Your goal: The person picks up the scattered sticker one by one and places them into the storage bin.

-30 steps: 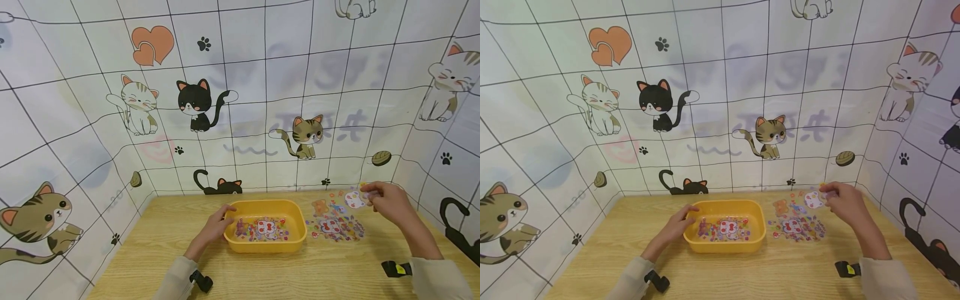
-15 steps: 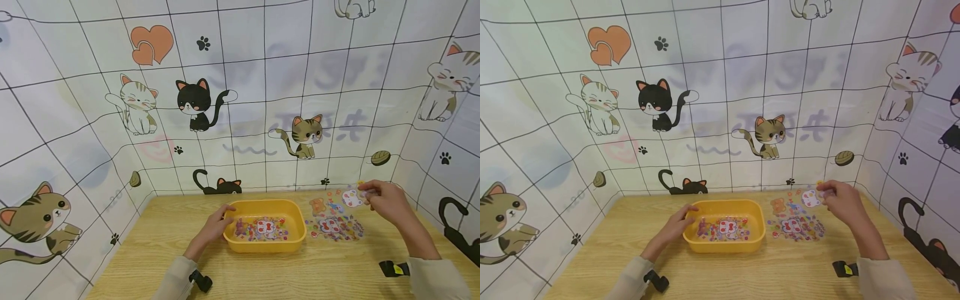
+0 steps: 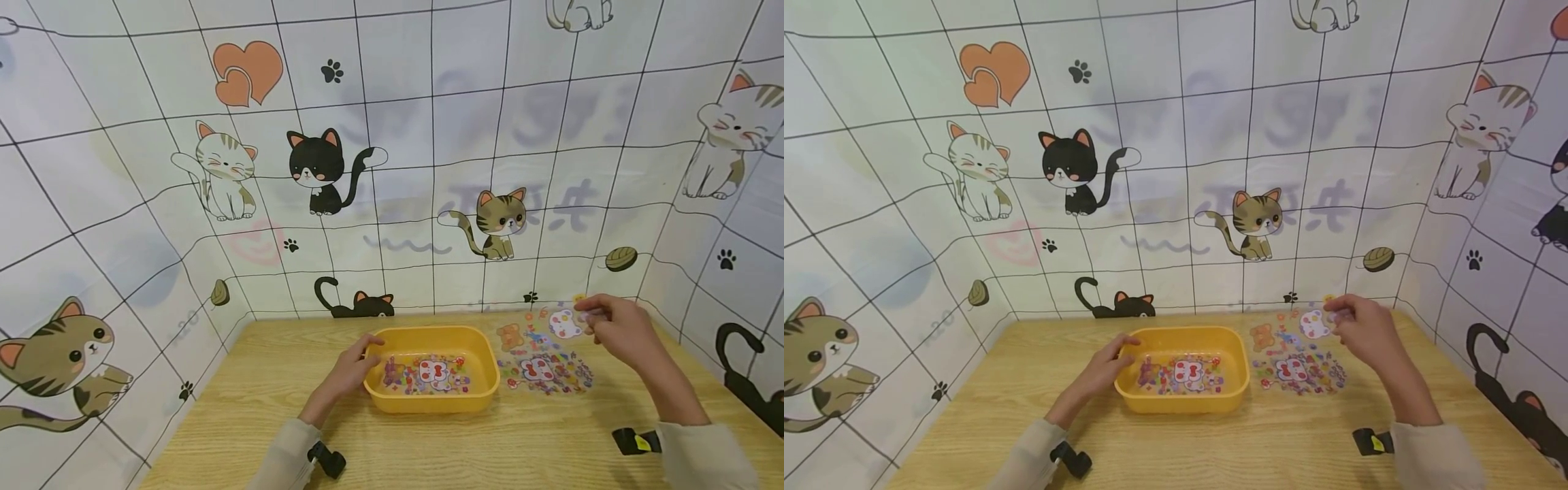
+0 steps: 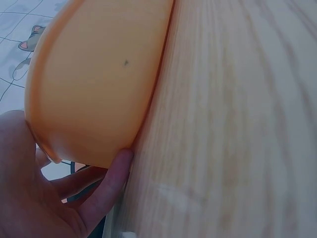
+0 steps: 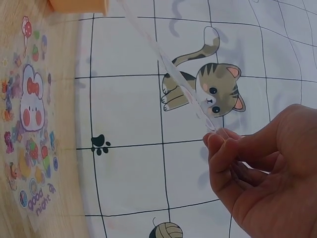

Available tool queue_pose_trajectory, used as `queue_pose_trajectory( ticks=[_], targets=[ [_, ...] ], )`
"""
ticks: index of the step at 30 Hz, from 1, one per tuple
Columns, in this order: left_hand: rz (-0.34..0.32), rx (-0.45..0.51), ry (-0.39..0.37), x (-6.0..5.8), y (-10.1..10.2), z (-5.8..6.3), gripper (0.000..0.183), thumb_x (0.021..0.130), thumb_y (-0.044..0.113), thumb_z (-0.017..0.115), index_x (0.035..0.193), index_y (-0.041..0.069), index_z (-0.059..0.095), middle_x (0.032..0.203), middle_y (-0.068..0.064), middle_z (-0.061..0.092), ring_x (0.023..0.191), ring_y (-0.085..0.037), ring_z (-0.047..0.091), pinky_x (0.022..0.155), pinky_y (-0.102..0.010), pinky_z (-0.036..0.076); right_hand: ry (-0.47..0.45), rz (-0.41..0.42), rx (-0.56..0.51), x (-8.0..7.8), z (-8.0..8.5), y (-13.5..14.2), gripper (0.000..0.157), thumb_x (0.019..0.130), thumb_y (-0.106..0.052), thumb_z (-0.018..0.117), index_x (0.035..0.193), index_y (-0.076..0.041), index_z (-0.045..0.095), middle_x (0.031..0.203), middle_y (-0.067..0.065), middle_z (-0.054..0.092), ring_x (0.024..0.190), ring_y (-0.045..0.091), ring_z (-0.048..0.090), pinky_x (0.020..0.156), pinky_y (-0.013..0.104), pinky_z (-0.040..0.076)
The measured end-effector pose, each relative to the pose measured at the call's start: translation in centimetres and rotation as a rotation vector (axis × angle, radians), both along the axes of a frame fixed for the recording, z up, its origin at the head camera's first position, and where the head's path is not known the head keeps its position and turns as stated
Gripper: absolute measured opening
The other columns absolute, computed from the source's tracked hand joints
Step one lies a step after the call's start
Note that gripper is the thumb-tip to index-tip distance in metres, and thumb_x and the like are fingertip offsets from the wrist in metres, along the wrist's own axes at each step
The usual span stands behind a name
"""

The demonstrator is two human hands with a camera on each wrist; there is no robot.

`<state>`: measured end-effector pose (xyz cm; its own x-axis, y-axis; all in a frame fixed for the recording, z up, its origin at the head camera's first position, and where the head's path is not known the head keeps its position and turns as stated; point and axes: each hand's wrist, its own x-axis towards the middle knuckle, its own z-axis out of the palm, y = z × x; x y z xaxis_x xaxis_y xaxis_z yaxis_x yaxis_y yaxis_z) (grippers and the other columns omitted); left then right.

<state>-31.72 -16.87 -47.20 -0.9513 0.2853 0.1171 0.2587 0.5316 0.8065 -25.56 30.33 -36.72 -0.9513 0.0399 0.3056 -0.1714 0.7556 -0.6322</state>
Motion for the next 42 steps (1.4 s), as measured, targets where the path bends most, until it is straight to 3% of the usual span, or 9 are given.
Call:
queue_pose_trajectory(
  ticks=[11,17,21,30,42],
  targets=[
    [-0.004,-0.001,0.003,0.1,0.0,0.1,0.033,0.103,0.018,0.055,0.136,0.017,0.059,0.145,-0.016,0.058,0.108,-0.028,0.058,0.078,-0.037,0.056,0.042,0.003,0.026,0.0,0.1,-1.2,0.028,0.104,-0.004,0.047,0.124,0.007,0.063,0.093,0.018,0.071,0.066,0.015,0.06,0.053,0.029,0.047],
    [0.003,-0.007,0.02,-0.2,0.2,-0.1,0.032,0.103,0.019,0.055,0.134,0.018,0.06,0.149,-0.012,0.058,0.119,-0.033,0.059,0.094,-0.051,0.054,0.059,0.029,0.026,0.1,0.2,-2.0,0.03,0.104,-0.005,0.045,0.125,0.007,0.063,0.091,0.017,0.071,0.066,0.014,0.06,0.05,0.029,0.045],
    [-0.003,-0.017,0.054,-0.5,0.3,-0.2,0.031,0.103,0.018,0.055,0.134,0.016,0.061,0.149,-0.011,0.058,0.131,-0.038,0.056,0.107,-0.059,0.046,0.046,0.051,0.009,0.1,0.3,-2.6,0.031,0.105,-0.006,0.044,0.126,0.006,0.063,0.091,0.017,0.071,0.066,0.014,0.06,0.05,0.03,0.043],
    [0.004,-0.031,0.053,-0.4,0.2,-0.3,0.032,0.103,0.018,0.055,0.135,0.015,0.061,0.145,-0.012,0.061,0.113,-0.03,0.061,0.093,-0.05,0.051,0.034,0.107,-0.015,-0.6,0.5,-5.8,0.03,0.103,-0.003,0.046,0.126,0.006,0.064,0.091,0.016,0.071,0.068,0.018,0.062,0.049,0.029,0.045],
    [0.007,-0.024,0.054,-0.1,0.1,-0.1,0.032,0.103,0.017,0.055,0.134,0.014,0.061,0.147,-0.012,0.059,0.116,-0.031,0.061,0.096,-0.052,0.05,0.013,0.258,-0.051,-1.7,0.3,-12.0,0.026,0.102,0.0,0.051,0.121,0.005,0.067,0.08,0.012,0.068,0.064,0.017,0.062,0.053,0.028,0.05]
  ],
)
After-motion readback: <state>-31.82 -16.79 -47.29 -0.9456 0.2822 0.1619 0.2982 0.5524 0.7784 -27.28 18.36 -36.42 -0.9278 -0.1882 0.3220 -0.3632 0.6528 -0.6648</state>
